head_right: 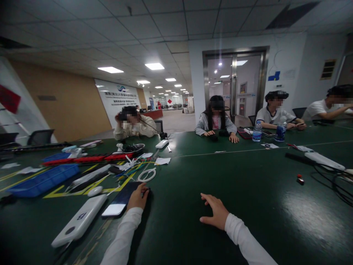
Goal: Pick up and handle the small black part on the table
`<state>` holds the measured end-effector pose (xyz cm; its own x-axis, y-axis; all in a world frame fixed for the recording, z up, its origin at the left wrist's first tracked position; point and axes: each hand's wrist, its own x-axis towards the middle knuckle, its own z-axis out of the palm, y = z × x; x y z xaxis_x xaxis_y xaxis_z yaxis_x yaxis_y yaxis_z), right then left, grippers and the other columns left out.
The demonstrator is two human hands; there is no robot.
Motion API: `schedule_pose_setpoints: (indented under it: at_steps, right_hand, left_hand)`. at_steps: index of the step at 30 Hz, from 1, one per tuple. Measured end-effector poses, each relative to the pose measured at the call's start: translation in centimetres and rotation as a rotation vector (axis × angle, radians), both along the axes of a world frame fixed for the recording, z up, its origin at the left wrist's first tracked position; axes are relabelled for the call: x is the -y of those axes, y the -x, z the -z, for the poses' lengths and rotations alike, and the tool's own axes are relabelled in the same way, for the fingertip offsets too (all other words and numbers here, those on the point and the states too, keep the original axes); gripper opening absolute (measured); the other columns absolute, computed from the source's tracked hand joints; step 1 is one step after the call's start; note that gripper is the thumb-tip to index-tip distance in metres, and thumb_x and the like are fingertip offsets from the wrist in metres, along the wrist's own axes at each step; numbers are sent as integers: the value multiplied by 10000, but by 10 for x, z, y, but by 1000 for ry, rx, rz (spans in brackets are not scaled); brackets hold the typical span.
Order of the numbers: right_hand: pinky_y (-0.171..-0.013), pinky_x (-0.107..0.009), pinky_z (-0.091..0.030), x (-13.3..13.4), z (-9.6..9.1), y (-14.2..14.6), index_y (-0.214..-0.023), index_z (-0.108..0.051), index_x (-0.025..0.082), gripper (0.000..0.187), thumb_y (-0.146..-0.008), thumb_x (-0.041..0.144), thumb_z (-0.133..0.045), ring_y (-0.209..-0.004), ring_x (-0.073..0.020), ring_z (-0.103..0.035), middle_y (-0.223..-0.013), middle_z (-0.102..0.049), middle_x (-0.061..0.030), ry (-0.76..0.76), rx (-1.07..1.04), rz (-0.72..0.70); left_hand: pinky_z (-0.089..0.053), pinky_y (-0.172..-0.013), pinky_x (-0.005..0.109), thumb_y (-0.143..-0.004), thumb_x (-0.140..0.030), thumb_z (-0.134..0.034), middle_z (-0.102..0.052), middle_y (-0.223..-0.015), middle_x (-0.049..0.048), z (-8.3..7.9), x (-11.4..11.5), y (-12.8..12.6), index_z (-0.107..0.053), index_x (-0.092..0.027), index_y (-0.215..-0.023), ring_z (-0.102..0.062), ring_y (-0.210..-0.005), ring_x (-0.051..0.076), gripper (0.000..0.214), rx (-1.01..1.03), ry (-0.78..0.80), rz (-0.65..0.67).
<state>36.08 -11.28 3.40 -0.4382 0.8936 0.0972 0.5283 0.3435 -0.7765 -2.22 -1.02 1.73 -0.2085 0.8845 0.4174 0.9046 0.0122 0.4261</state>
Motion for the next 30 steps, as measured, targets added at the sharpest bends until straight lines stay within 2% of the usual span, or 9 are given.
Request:
schedule_pose_setpoints:
  at_steps: [2, 5, 10, 13, 16, 24, 26, 30]
  right_hand:
    - [-904, -364, -353, -1, 2, 1, -1290, -243, 291, 704, -699, 445, -592, -1069, -218, -429, -1212, -431, -13, 0, 2, -1]
    - [-898, -370, -355, -4, 6, 3, -1288, -250, 290, 719, -681, 426, -613, -1068, -221, -429, -1217, -433, -17, 7, 29, 26]
    - [-910, -369, -331, -11, 14, 8, -1305, -215, 261, 819, -628, 393, -658, -1005, -214, -471, -1237, -442, -40, -82, 34, 19]
    - [-913, -380, -326, -15, 17, 9, -1308, -218, 238, 848, -610, 413, -667, -1024, -230, -463, -1232, -455, -52, -120, 10, 19]
    - [-931, -389, -314, -17, 19, 9, -1305, -232, 237, 856, -597, 420, -678, -1055, -242, -450, -1243, -443, -57, -121, -14, 32]
    - [-917, -388, -329, -15, 15, 8, -1295, -244, 253, 841, -599, 437, -679, -1020, -226, -476, -1206, -453, -53, -117, -76, 32]
    - [-905, -385, -338, -14, 13, 7, -1295, -239, 262, 854, -591, 448, -685, -1006, -224, -480, -1194, -454, -48, -103, -65, 31]
    - [-887, -373, -351, -12, 9, 5, -1295, -225, 293, 851, -597, 474, -677, -1031, -230, -456, -1180, -451, -28, -58, -40, 33]
  left_hand:
    - [-431, -786, 313, -716, -227, -488, -632, -894, 32, -4, 5, -17, -473, -212, -1047, -575, -848, 168, 331, 24, 3, 37]
    - [-435, -798, 321, -705, -212, -494, -629, -884, 17, -5, 15, -63, -479, -215, -1022, -582, -835, 156, 317, 131, 24, 164]
    - [-446, -808, 308, -693, -164, -485, -619, -874, -4, 1, 43, -161, -467, -221, -1034, -585, -813, 121, 346, 337, 68, 590]
    - [-445, -803, 294, -678, -138, -494, -612, -860, -5, 1, 61, -196, -477, -226, -1028, -575, -811, 114, 361, 373, 84, 741]
    - [-444, -793, 301, -669, -134, -501, -609, -842, -4, -4, 70, -205, -489, -226, -1016, -571, -798, 119, 360, 396, 104, 766]
    - [-447, -793, 317, -657, -145, -527, -615, -820, 4, -11, 68, -200, -478, -206, -1019, -582, -775, 126, 371, 554, 142, 786]
    - [-442, -808, 332, -667, -186, -542, -615, -833, 15, -14, 63, -193, -470, -195, -1021, -584, -784, 131, 361, 639, 79, 728]
    - [-434, -826, 356, -680, -283, -558, -600, -890, 47, -21, 49, -169, -461, -182, -1023, -582, -843, 150, 370, 850, -116, 499]
